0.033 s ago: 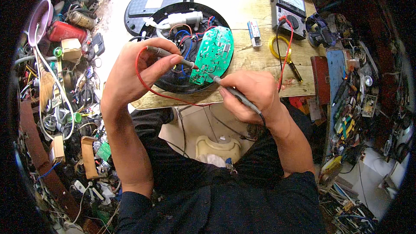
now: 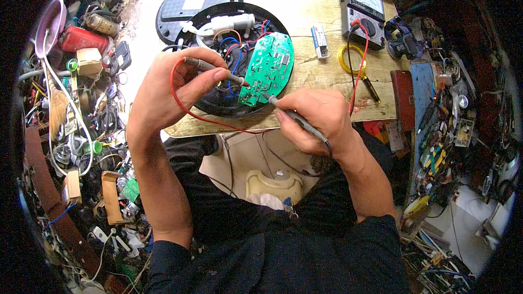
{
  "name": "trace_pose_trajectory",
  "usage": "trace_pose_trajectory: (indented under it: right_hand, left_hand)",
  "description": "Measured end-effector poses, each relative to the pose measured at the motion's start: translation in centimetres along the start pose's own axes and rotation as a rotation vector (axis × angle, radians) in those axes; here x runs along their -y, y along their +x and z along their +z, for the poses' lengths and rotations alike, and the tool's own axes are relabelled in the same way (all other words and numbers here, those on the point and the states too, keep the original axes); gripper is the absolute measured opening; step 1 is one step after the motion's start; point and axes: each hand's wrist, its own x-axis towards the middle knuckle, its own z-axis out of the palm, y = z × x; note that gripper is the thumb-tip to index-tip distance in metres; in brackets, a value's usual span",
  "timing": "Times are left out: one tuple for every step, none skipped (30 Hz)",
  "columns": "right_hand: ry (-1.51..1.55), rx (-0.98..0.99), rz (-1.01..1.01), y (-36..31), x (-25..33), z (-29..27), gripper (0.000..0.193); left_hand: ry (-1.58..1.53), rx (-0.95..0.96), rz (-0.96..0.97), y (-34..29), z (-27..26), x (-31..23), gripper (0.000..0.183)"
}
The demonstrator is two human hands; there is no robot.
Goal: The person uses a multimeter to test various points on a green circuit board. They repeatedly touch the probes to different components and check the multimeter display for readings.
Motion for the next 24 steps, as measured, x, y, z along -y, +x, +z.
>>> trace_pose_trajectory:
  right_hand:
    - [-0.017, 0.004, -0.014, 0.09, 0.01, 0.01, 0.022]
    - [-0.022, 0.003, -0.017, 0.11, -0.01, 0.05, 0.022]
    - [-0.027, 0.003, -0.021, 0.13, -0.02, 0.1, 0.021]
    - [-0.031, 0.0, -0.025, 0.16, -0.04, 0.17, 0.02]
    - [-0.03, -0.006, -0.034, 0.22, -0.05, 0.22, 0.02]
    - [-0.028, -0.013, -0.044, 0.29, -0.05, 0.24, 0.02]
    - [-0.025, -0.02, -0.055, 0.35, -0.06, 0.28, 0.021]
    - [-0.03, -0.018, -0.056, 0.37, -0.07, 0.3, 0.02]
    - [-0.035, -0.016, -0.058, 0.37, -0.08, 0.29, 0.02]
    - [-0.041, -0.015, -0.059, 0.37, -0.09, 0.28, 0.02]
    - [-0.046, -0.013, -0.058, 0.41, -0.06, 0.26, 0.02]
    - [-0.05, -0.01, -0.057, 0.47, -0.01, 0.22, 0.02]
    - [-0.057, -0.008, -0.055, 0.48, 0.01, 0.19, 0.02]
    - [-0.055, -0.005, -0.05, 0.46, -0.01, 0.19, 0.02]
    - [-0.054, -0.002, -0.045, 0.42, -0.05, 0.21, 0.019]
    - [-0.051, 0.001, -0.04, 0.36, -0.11, 0.24, 0.019]
    - [-0.05, 0.003, -0.038, 0.32, -0.15, 0.27, 0.019]
    - [-0.048, 0.005, -0.035, 0.28, -0.18, 0.3, 0.019]
    - [-0.048, 0.007, -0.033, 0.25, -0.2, 0.31, 0.019]
    - [-0.045, 0.003, -0.03, 0.25, -0.2, 0.34, 0.019]
    - [-0.041, -0.002, -0.027, 0.27, -0.19, 0.37, 0.019]
    - [-0.037, -0.007, -0.025, 0.29, -0.2, 0.41, 0.019]
    - [-0.037, -0.008, -0.024, 0.27, -0.21, 0.42, 0.019]
    - [-0.037, -0.009, -0.022, 0.26, -0.22, 0.43, 0.018]
  left_hand:
    - [0.001, 0.003, -0.007, 0.0, 0.03, 0.02, 0.014]
    - [-0.004, -0.005, 0.006, -0.01, 0.12, 0.13, 0.014]
    - [-0.009, -0.014, 0.02, -0.01, 0.23, 0.25, 0.015]
    - [-0.012, -0.022, 0.034, -0.01, 0.28, 0.32, 0.015]
    - [0.006, -0.019, 0.03, 0.01, 0.24, 0.25, 0.015]
    - [0.024, -0.017, 0.025, 0.06, 0.15, 0.08, 0.016]
    - [0.043, -0.015, 0.02, 0.06, 0.07, 0.01, 0.016]
    - [0.055, -0.019, 0.025, 0.04, 0.08, 0.05, 0.017]
    - [0.067, -0.022, 0.03, 0.02, 0.08, 0.07, 0.017]
    - [0.078, -0.025, 0.036, 0.02, 0.1, 0.1, 0.017]
    - [0.065, -0.025, 0.03, 0.01, 0.11, 0.1, 0.017]
    - [0.053, -0.025, 0.023, -0.02, 0.12, 0.08, 0.017]
    - [0.039, -0.024, 0.017, -0.01, 0.16, 0.08, 0.017]
    - [0.026, -0.026, 0.017, 0.02, 0.21, 0.07, 0.018]
    - [0.012, -0.028, 0.017, 0.04, 0.28, 0.07, 0.018]
    - [0.0, -0.03, 0.016, 0.05, 0.34, 0.07, 0.018]
    - [-0.002, -0.028, 0.012, 0.02, 0.34, 0.01, 0.018]
    - [-0.004, -0.026, 0.007, -0.03, 0.3, -0.1, 0.018]
    - [-0.006, -0.023, 0.003, -0.04, 0.28, -0.15, 0.018]
    - [-0.018, -0.021, 0.001, -0.02, 0.32, -0.03, 0.017]
    - [-0.029, -0.018, -0.001, 0.01, 0.38, 0.17, 0.017]
    - [-0.039, -0.017, -0.003, 0.01, 0.37, 0.29, 0.017]
    - [-0.026, -0.014, -0.002, 0.0, 0.32, 0.32, 0.017]
    - [-0.013, -0.012, -0.002, -0.01, 0.26, 0.33, 0.016]
